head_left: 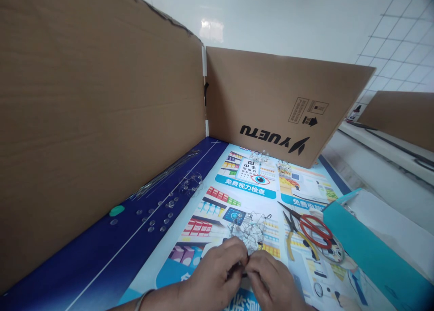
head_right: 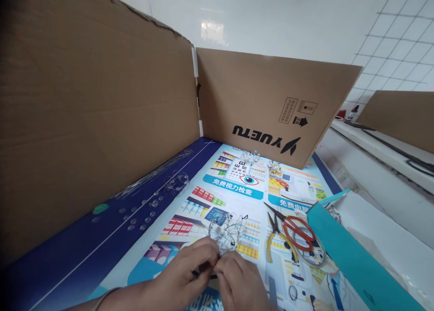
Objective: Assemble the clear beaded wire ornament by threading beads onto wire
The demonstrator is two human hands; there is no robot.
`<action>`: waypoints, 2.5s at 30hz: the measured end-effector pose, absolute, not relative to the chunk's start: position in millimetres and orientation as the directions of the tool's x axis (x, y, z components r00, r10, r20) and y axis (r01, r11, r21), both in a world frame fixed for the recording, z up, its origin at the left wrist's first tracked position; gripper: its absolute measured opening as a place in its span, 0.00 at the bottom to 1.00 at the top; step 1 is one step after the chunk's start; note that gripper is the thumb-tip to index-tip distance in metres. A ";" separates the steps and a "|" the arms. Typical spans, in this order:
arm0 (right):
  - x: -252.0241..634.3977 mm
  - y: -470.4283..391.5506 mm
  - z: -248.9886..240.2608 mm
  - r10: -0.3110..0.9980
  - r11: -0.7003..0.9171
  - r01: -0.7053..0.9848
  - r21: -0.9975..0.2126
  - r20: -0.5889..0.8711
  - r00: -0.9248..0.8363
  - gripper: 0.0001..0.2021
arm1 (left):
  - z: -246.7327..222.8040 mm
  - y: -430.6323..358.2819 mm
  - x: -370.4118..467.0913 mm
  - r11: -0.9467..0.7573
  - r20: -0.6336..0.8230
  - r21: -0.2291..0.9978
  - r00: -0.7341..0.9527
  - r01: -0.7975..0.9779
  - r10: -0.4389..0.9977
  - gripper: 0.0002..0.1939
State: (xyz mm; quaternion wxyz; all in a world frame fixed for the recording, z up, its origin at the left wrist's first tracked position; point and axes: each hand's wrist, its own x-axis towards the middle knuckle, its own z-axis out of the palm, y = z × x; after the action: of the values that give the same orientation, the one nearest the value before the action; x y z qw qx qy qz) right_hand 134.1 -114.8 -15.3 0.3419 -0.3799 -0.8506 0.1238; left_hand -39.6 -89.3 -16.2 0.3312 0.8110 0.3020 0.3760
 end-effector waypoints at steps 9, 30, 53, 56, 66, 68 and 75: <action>134.6 -113.6 -20.1 0.707 0.705 0.557 -0.439 0.494 -0.506 0.08 | -18.4 -89.6 -39.9 -0.591 0.398 0.768 0.540 0.246 0.742 0.13; 134.4 -113.1 -19.3 0.693 0.716 0.568 -0.406 0.506 -0.513 0.09 | -16.3 -90.2 -39.9 -0.603 0.423 0.768 0.534 0.218 0.732 0.12; 134.1 -114.5 -13.9 0.694 0.717 0.544 -0.436 0.518 -0.500 0.09 | -16.9 -89.2 -39.9 -0.608 0.425 0.763 0.539 0.218 0.727 0.12; 134.7 -114.4 -14.5 0.689 0.721 0.546 -0.427 0.521 -0.503 0.09 | -16.8 -89.2 -39.9 -0.603 0.421 0.767 0.538 0.220 0.731 0.12; 134.9 -115.3 -18.2 0.699 0.713 0.551 -0.434 0.506 -0.506 0.08 | -17.4 -89.3 -39.8 -0.601 0.409 0.765 0.547 0.231 0.730 0.13; 134.6 -115.1 -17.8 0.701 0.710 0.558 -0.430 0.509 -0.500 0.08 | -16.8 -89.8 -39.8 -0.603 0.410 0.763 0.547 0.232 0.730 0.13; 135.2 -113.8 -19.2 0.681 0.727 0.556 -0.403 0.529 -0.506 0.09 | -18.0 -89.7 -39.8 -0.603 0.411 0.764 0.547 0.229 0.729 0.13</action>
State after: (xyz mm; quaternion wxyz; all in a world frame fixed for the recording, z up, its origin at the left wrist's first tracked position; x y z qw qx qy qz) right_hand 135.2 -113.8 -19.2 0.3443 -0.3581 -0.8631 0.0908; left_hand -39.8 -89.7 -18.0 0.3345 0.8135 0.2942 0.3737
